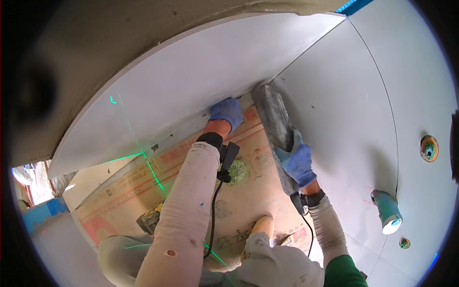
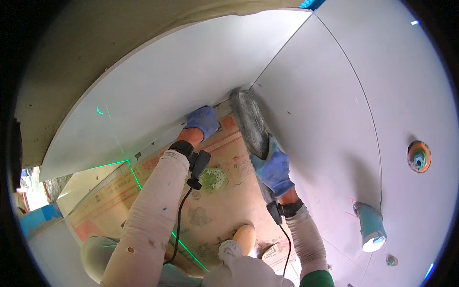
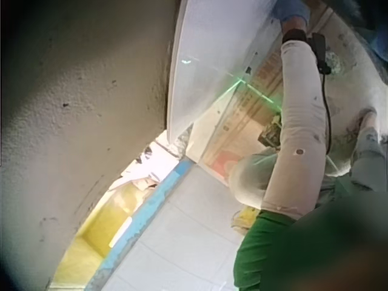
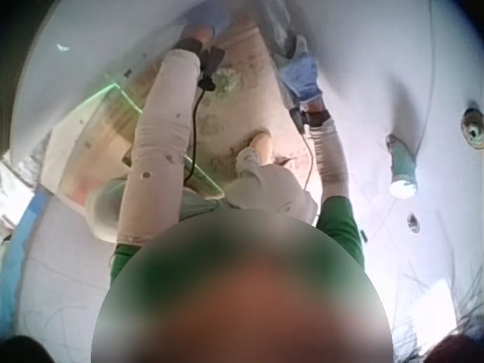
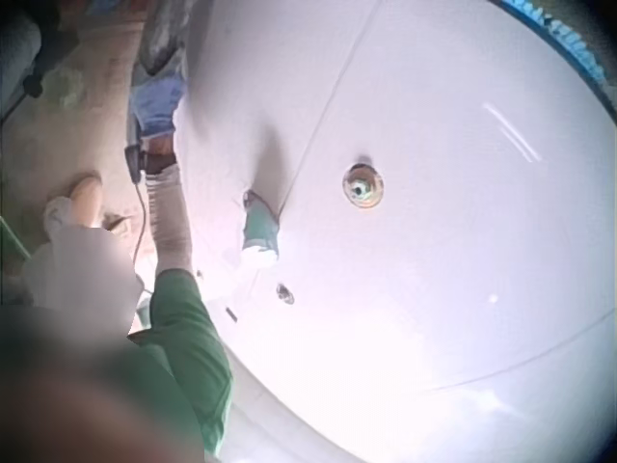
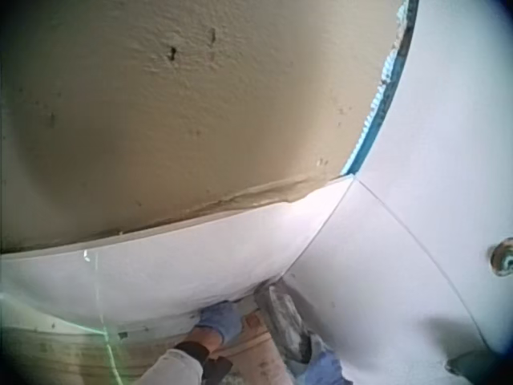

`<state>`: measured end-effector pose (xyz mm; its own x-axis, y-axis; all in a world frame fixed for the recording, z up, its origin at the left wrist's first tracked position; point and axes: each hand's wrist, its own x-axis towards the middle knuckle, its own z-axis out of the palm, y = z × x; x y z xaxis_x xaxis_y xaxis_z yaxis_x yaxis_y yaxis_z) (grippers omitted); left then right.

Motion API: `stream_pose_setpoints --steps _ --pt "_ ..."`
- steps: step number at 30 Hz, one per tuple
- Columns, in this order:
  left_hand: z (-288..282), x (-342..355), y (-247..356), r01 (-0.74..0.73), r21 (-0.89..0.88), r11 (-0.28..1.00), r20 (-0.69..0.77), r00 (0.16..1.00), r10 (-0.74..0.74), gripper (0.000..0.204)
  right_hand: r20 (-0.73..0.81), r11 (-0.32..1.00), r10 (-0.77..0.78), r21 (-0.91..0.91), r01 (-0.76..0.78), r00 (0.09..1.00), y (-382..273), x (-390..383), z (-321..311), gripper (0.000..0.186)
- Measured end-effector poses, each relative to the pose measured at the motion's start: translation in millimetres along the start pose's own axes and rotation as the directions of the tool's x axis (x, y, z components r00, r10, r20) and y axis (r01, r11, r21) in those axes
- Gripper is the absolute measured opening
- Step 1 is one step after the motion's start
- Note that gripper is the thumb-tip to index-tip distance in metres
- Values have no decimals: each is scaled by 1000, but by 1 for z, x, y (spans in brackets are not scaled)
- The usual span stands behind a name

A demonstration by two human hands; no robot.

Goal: Applying mortar and fixing tiles to a corner wall using a laser level for alignment.

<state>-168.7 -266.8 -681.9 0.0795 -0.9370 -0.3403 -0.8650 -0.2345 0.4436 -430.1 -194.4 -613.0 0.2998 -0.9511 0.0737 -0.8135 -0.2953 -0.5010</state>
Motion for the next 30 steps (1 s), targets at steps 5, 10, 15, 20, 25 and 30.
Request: stream_pose_setpoints --steps 5,10,15,20,25,30 --pt "12 3 -9 3 -12 1000 -32 999 -3 19 31 1000 19 9 -19 999 -2 -30 -24 78" --pt "18 11 -10 -59 -55 997 -67 996 55 18 154 991 130 -49 -124 979 -21 31 -4 77" --pt "6 2 -3 -83 6 997 -74 994 84 19 69 993 105 43 -108 992 -19 12 0 74" --pt "15 -8 -25 -79 -34 996 -203 977 71 19 172 980 197 -28 -195 965 -34 -23 -15 73" --pt "30 -13 8 6 -844 537 -124 971 -204 18 217 963 263 0 -270 940 -17 -81 -44 74" --pt "32 12 76 63 -988 -139 95 967 -234 19 165 976 218 -31 -216 962 14 -112 -43 77"
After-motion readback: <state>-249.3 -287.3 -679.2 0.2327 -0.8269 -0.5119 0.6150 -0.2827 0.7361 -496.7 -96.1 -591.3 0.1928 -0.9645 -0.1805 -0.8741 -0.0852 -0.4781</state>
